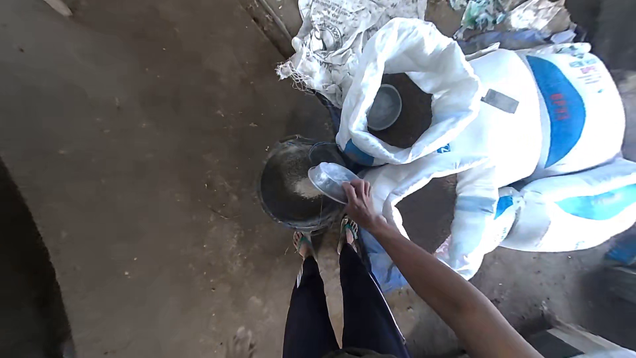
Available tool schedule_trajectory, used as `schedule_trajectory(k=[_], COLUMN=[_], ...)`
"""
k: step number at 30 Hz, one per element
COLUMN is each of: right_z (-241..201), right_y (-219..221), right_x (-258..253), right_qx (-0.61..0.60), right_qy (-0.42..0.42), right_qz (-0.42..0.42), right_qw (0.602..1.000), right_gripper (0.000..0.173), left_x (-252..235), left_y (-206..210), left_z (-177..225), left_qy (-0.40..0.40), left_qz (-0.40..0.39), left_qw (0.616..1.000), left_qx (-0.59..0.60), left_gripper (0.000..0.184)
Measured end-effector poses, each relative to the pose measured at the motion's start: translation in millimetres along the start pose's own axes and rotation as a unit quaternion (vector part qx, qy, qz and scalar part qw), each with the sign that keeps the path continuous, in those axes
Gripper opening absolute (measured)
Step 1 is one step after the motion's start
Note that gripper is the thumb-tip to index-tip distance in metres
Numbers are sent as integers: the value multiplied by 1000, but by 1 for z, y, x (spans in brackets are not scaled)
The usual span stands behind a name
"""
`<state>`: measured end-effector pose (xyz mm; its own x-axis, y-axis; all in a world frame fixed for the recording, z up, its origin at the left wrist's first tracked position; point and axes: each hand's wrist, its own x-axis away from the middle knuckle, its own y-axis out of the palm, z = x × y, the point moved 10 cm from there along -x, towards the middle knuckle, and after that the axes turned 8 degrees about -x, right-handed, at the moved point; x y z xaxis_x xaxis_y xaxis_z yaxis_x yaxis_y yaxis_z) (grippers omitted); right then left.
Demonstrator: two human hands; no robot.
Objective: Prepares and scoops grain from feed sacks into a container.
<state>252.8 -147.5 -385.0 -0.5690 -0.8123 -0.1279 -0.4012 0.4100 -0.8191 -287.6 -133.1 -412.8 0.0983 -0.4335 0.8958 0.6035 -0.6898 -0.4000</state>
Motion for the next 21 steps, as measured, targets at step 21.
schedule_trajectory(k=[21], right_z=[364], right_y=[-102], right_x=[145], right_qx=[-66], right_qy=[480], right_qz=[24], right_qw=[874], right_gripper=[43], left_x=[56], left_y=[420], left_z=[311], left_qy=[248], left_qz=[-132], left_qw=[951], left_qx=[-126], left_gripper=[53])
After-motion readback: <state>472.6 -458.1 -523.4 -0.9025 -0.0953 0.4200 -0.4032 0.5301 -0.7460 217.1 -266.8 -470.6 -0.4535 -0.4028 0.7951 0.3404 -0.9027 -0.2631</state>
